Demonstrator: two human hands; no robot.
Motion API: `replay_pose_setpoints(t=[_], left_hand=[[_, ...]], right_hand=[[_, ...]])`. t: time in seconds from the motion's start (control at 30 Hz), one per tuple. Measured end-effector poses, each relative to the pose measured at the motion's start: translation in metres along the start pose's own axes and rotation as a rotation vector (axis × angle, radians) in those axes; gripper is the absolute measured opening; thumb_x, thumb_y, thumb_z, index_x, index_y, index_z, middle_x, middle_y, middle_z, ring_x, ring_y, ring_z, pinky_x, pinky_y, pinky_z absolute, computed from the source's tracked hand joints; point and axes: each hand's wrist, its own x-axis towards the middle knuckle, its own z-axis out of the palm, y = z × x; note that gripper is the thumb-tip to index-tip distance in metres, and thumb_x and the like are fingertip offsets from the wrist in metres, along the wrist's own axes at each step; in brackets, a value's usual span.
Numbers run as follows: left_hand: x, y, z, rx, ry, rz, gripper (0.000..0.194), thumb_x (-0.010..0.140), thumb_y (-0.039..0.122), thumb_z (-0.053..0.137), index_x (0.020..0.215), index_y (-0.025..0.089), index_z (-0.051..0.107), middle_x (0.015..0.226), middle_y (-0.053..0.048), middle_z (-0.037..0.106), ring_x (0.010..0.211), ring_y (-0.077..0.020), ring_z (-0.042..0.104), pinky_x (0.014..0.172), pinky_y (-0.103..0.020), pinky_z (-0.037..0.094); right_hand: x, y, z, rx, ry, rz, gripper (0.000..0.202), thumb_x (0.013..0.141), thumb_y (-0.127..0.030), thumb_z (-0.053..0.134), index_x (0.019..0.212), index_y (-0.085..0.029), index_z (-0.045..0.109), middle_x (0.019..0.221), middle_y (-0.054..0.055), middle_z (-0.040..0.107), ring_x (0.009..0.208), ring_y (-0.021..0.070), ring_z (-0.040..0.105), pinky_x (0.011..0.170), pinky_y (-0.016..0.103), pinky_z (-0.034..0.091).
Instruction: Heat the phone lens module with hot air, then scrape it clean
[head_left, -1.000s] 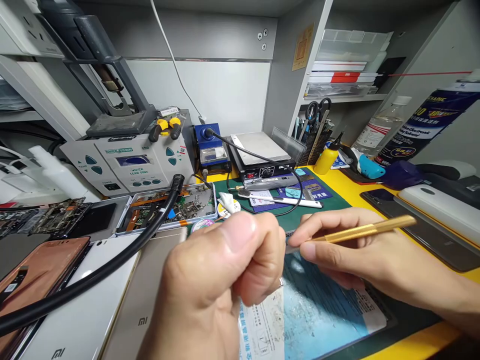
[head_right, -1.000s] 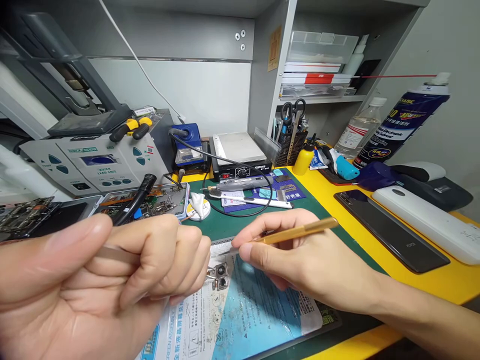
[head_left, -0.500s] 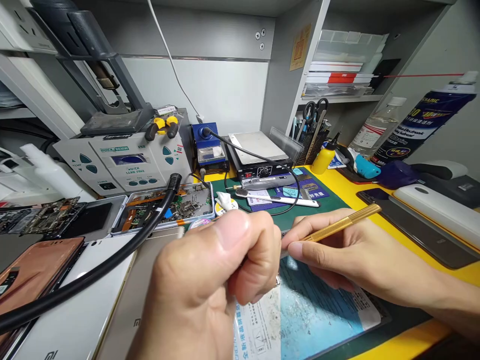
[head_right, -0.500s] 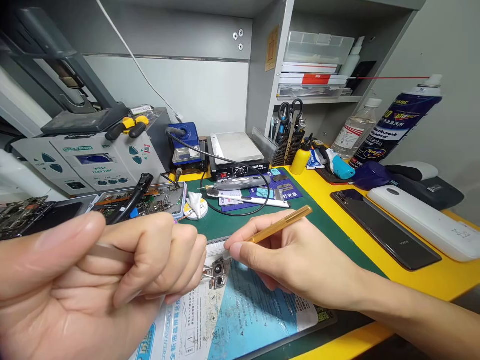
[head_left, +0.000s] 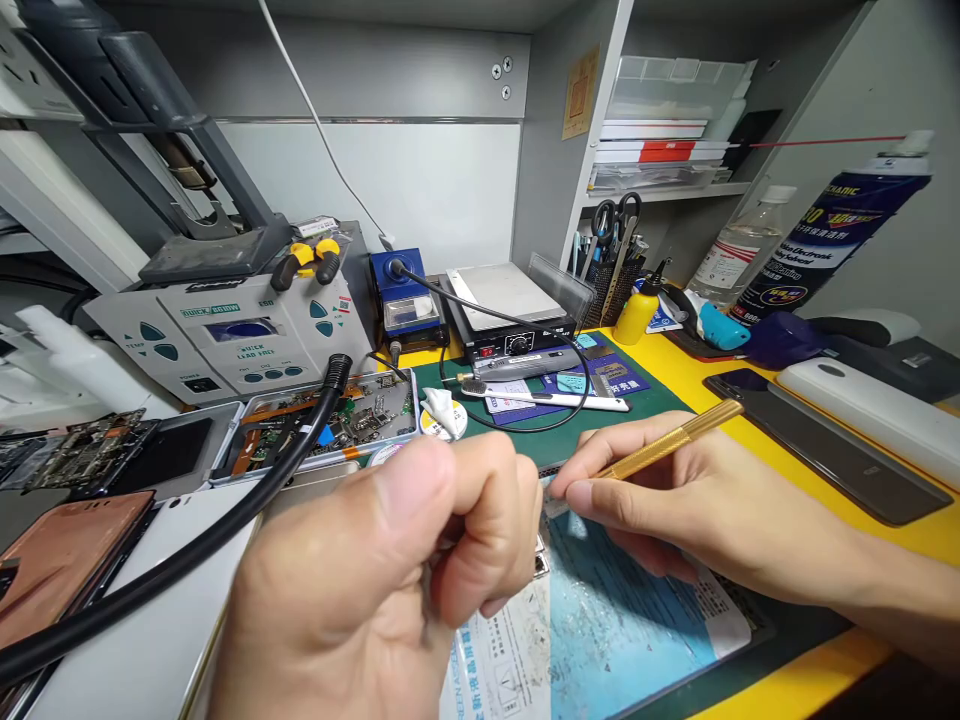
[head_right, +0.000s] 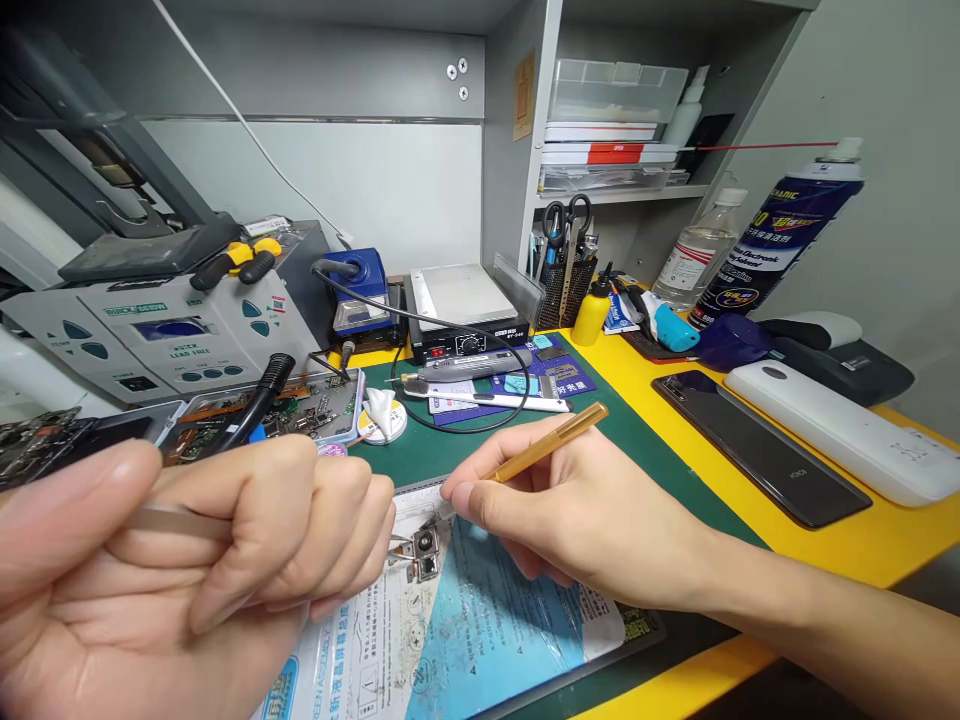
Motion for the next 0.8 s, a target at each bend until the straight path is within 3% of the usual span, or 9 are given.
replay_pose_setpoints(t=[0.13, 0.23, 0.3, 0.37, 0.43, 0.63, 0.8], left_hand=[[-0.005, 0.003, -0.009, -0.031, 0.024, -0.078, 0.050, 0.096, 0.048, 0.059, 0.056, 0.023, 0.044, 0.052, 0.001, 0.035, 0.057, -0.0177, 0.042, 0.060, -0.038, 0.041], [-0.003, 0.007, 0.000, -0.052, -0.029, -0.043, 0.052, 0.097, 0.053, 0.057, 0.057, 0.022, 0.042, 0.053, 0.002, 0.033, 0.056, -0.0160, 0.036, 0.059, -0.036, 0.035], [-0.001, 0.009, 0.009, -0.103, 0.013, -0.027, 0.056, 0.096, 0.056, 0.056, 0.058, 0.021, 0.034, 0.056, 0.002, 0.028, 0.057, -0.0148, 0.030, 0.059, -0.036, 0.029], [0.001, 0.009, 0.016, -0.094, -0.037, -0.106, 0.055, 0.095, 0.053, 0.055, 0.058, 0.020, 0.033, 0.056, 0.001, 0.028, 0.059, -0.0149, 0.030, 0.059, -0.036, 0.025], [0.002, 0.008, 0.019, -0.136, 0.002, -0.021, 0.057, 0.095, 0.054, 0.055, 0.056, 0.019, 0.032, 0.054, 0.002, 0.026, 0.057, -0.0139, 0.026, 0.059, -0.036, 0.023], [0.002, 0.011, 0.019, -0.121, 0.026, -0.048, 0.058, 0.095, 0.055, 0.055, 0.054, 0.021, 0.033, 0.053, 0.002, 0.027, 0.056, -0.0145, 0.027, 0.059, -0.037, 0.023], [0.011, 0.021, 0.019, 0.052, 0.062, -0.139, 0.055, 0.097, 0.057, 0.052, 0.055, 0.024, 0.040, 0.051, 0.000, 0.032, 0.057, -0.0183, 0.036, 0.060, -0.037, 0.029]], right_hand=[[-0.001, -0.002, -0.001, 0.000, 0.003, 0.017, 0.034, 0.091, -0.050, 0.077, 0.088, -0.017, 0.074, 0.049, -0.005, 0.056, 0.039, 0.0064, 0.043, 0.037, 0.015, 0.035], [-0.003, -0.003, 0.000, -0.011, 0.018, 0.030, 0.034, 0.092, -0.051, 0.075, 0.088, -0.017, 0.072, 0.049, -0.004, 0.056, 0.039, 0.0064, 0.044, 0.037, 0.014, 0.036], [-0.004, -0.003, 0.000, -0.019, 0.026, 0.042, 0.032, 0.093, -0.049, 0.074, 0.090, -0.017, 0.072, 0.048, -0.005, 0.056, 0.039, 0.0065, 0.044, 0.037, 0.014, 0.037], [-0.005, -0.004, 0.000, -0.029, 0.035, 0.053, 0.032, 0.092, -0.049, 0.075, 0.089, -0.018, 0.071, 0.048, -0.005, 0.056, 0.039, 0.0066, 0.043, 0.037, 0.014, 0.037], [-0.005, -0.005, 0.000, -0.041, 0.039, 0.058, 0.033, 0.091, -0.050, 0.075, 0.089, -0.018, 0.070, 0.048, -0.005, 0.056, 0.039, 0.0068, 0.043, 0.037, 0.015, 0.037], [-0.006, -0.005, 0.001, -0.060, 0.038, 0.044, 0.033, 0.089, -0.052, 0.075, 0.088, -0.019, 0.070, 0.048, -0.005, 0.056, 0.040, 0.0076, 0.043, 0.038, 0.016, 0.036], [-0.007, -0.004, 0.004, -0.049, 0.052, 0.067, 0.039, 0.082, -0.057, 0.080, 0.087, -0.020, 0.070, 0.047, -0.005, 0.054, 0.039, 0.0074, 0.040, 0.037, 0.016, 0.033]])
